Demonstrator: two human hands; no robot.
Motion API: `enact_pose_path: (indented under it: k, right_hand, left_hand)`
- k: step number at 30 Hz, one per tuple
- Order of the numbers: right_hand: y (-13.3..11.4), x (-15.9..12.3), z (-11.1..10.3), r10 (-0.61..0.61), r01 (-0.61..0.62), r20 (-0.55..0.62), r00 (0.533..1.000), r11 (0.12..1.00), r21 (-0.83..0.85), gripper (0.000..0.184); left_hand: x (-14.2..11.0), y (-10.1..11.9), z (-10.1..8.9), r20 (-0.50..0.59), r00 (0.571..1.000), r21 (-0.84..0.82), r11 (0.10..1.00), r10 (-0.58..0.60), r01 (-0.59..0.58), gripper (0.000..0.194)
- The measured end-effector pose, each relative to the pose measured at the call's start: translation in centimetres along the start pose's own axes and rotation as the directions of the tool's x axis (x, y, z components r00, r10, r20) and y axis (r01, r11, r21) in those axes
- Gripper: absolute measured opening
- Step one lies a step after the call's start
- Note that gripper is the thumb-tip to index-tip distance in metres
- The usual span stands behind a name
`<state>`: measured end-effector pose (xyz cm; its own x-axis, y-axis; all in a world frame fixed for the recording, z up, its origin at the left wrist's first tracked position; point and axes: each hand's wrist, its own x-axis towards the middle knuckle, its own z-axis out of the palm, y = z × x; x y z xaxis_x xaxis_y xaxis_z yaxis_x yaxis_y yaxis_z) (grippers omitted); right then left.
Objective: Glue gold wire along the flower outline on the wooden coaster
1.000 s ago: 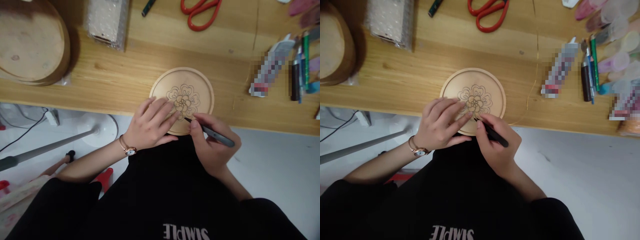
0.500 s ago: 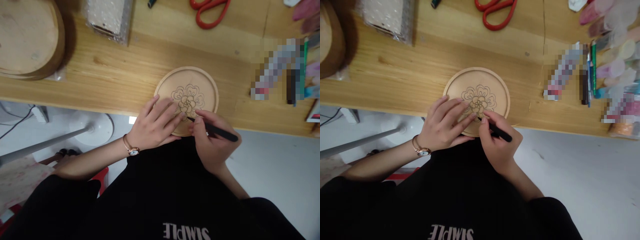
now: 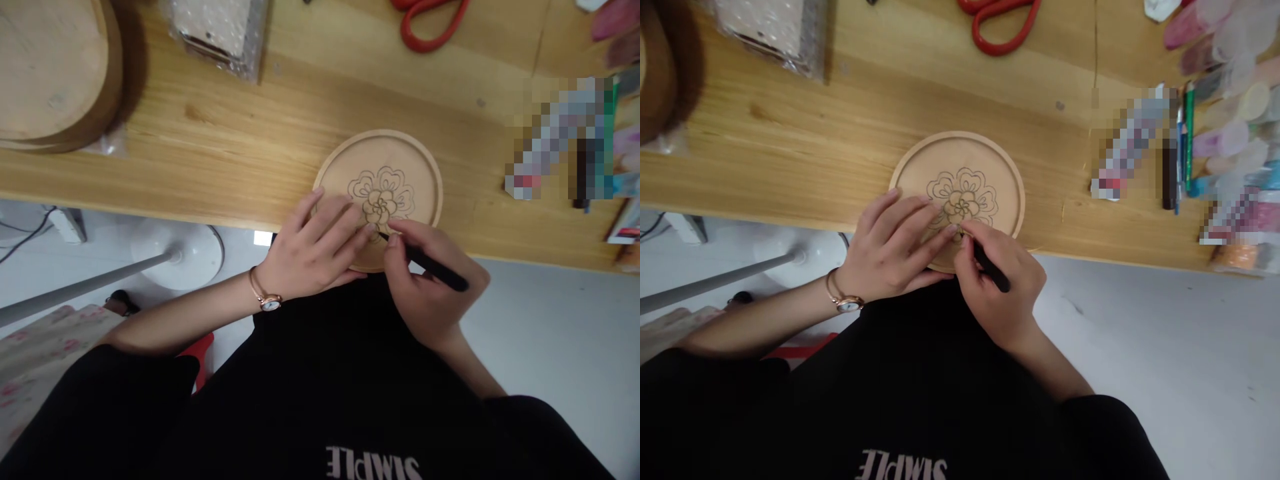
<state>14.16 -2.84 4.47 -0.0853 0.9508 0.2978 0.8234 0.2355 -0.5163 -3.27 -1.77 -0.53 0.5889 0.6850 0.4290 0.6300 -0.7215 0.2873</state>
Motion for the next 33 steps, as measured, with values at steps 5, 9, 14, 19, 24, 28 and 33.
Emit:
enact_pose_path:
  k: [5, 9, 14, 19, 24, 28, 33]
  right_hand:
    - [0.7, 0.4, -0.5, -0.159, 0.160, 0.068, 0.985, 0.987, -0.010, 0.025]
    - [1.4, 1.0, -0.9, -0.284, 0.283, 0.133, 0.950, 0.959, 0.024, 0.027]
    - [2.3, 1.7, -1.3, -0.413, 0.416, 0.222, 0.883, 0.909, 0.038, 0.028]
    - [3.0, 2.5, -1.6, -0.477, 0.497, 0.336, 0.812, 0.867, 0.029, 0.023]
    - [3.2, 2.4, -1.5, -0.448, 0.442, 0.260, 0.855, 0.893, 0.084, 0.024]
    - [3.0, 1.6, -1.0, -0.347, 0.338, 0.132, 0.928, 0.937, 0.090, 0.029]
    - [2.9, 1.1, -0.9, -0.281, 0.274, 0.113, 0.953, 0.959, 0.073, 0.025]
  left_hand:
    - [0.1, -0.1, 0.0, -0.009, 1.000, 0.042, 0.999, 0.026, -0.025, 0.056]
    - [0.2, -0.1, 0.0, -0.008, 0.999, 0.037, 0.999, 0.037, -0.037, 0.055]
    - [0.1, -0.2, 0.1, 0.049, 0.999, 0.015, 1.000, 0.002, -0.003, 0.055]
    - [0.2, -0.2, 0.0, -0.005, 0.999, 0.058, 0.998, 0.032, -0.032, 0.055]
    - [0.5, -0.2, -0.1, -0.057, 0.995, 0.124, 0.990, 0.079, -0.072, 0.059]
    - [0.4, -0.3, -0.2, -0.014, 0.998, 0.077, 0.995, 0.065, -0.064, 0.056]
    - [0.5, -0.4, -0.3, 0.007, 0.997, 0.094, 0.993, 0.073, -0.073, 0.058]
